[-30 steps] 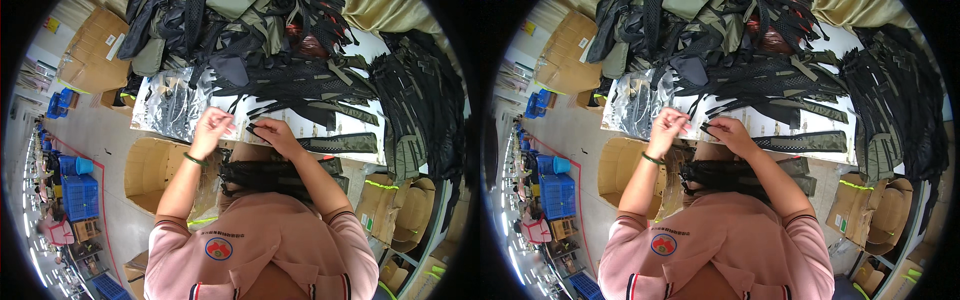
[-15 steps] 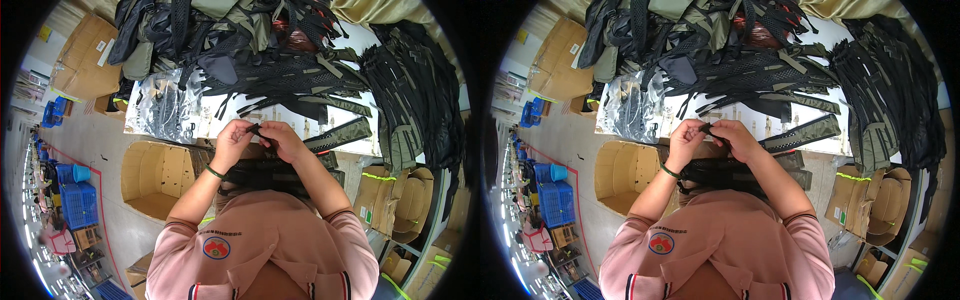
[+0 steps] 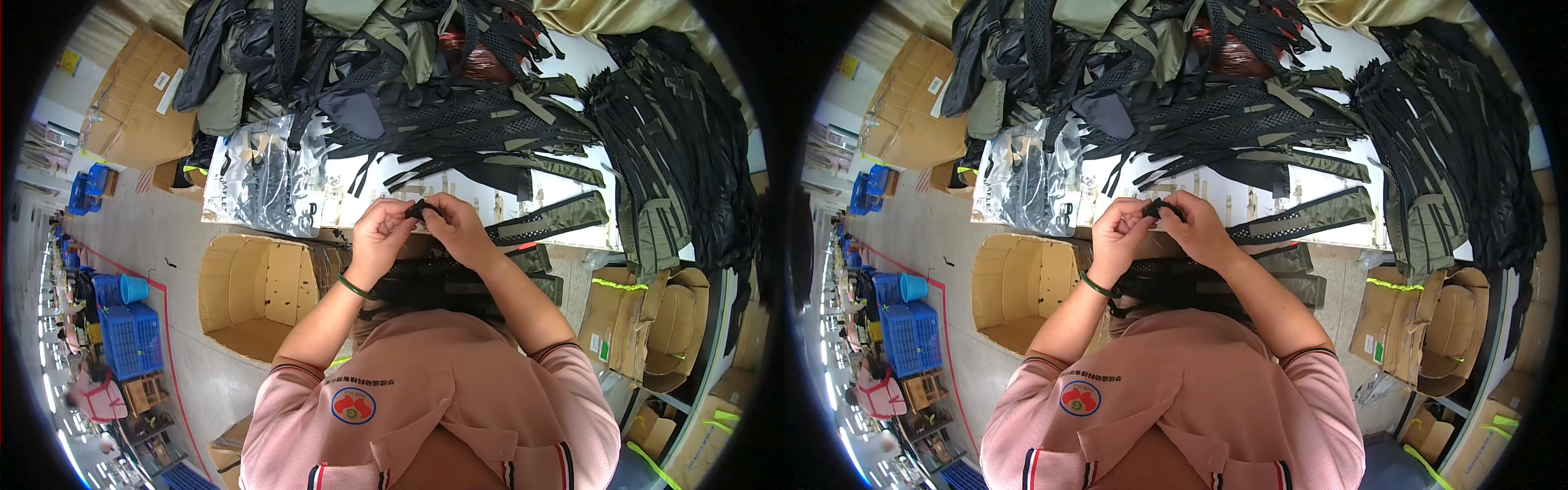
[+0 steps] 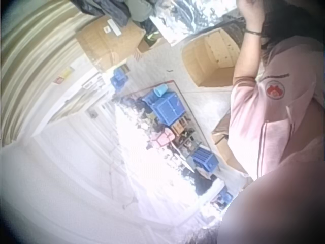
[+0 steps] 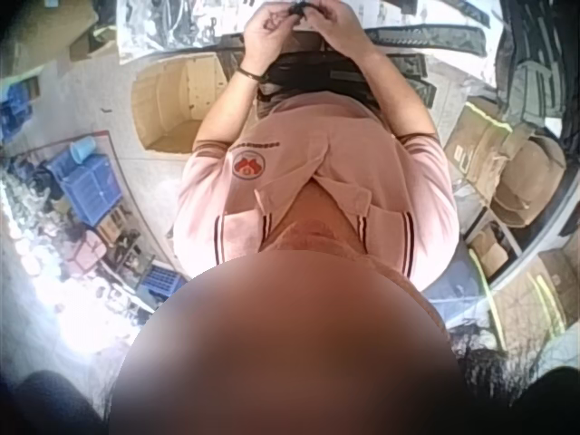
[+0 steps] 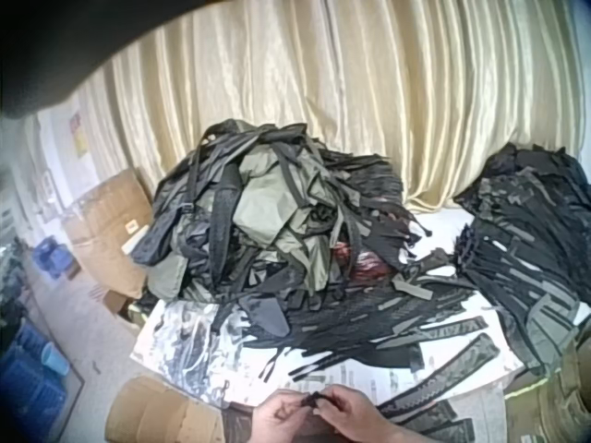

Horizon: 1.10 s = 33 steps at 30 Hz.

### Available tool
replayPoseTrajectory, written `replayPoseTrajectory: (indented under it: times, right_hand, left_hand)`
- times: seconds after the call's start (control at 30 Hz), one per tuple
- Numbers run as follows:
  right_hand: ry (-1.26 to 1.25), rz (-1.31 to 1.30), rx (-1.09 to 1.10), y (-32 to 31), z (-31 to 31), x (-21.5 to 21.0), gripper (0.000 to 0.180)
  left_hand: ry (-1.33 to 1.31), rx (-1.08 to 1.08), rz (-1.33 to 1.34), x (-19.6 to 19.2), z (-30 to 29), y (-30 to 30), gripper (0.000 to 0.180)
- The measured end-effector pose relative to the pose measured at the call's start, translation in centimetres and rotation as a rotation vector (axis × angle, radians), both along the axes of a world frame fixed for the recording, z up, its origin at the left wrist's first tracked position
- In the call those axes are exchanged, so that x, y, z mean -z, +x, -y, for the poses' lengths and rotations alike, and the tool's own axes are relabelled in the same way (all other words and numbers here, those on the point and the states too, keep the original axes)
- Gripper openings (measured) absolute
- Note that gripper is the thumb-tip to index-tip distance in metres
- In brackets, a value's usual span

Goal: The recorder is picking up, inspecting, and possibly trimming or connecting black mesh straps from a large pile on a factory workbench.

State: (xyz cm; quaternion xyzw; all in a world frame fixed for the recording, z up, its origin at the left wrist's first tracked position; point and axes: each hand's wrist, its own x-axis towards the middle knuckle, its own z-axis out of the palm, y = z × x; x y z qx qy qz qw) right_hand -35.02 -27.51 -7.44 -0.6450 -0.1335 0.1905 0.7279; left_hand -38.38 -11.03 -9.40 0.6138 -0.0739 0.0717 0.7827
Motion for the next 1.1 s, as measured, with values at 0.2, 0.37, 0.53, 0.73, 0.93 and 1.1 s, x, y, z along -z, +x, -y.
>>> replayPoseTrajectory:
  times: [0.2,0.37,0.53,0.73,0.93,1.1]
  right_hand:
    - [0.343,-0.316,-0.080,0.1,0.5,0.9,0.013]
    - [0.403,-0.327,-0.101,-0.2,0.8,-0.1,0.012]
    - [0.112,0.026,-0.058,-0.5,1.4,-0.5,0.010]
    - [0.147,-0.107,0.022,-1.1,0.8,-1.0,0.015]
    - [0.191,-0.034,-0.012,-0.7,1.0,-1.6,0.022]
    - [-0.288,0.530,0.060,-0.8,2.2,-1.9,0.016]
  left_hand:
    - [0.456,-0.159,0.219,-1.3,0.2,-0.1,0.027]
    - [0.623,-0.232,0.414,-1.7,0.1,0.0,0.027]
    - [0.643,-0.215,0.363,-2.0,0.0,-0.4,0.028]
    - [0.694,-0.278,0.434,-1.8,0.2,-0.1,0.024]
    - [0.711,-0.269,0.353,-2.4,0.0,-0.7,0.024]
    - [-0.542,0.273,-0.559,-1.5,0.1,0.2,0.014]
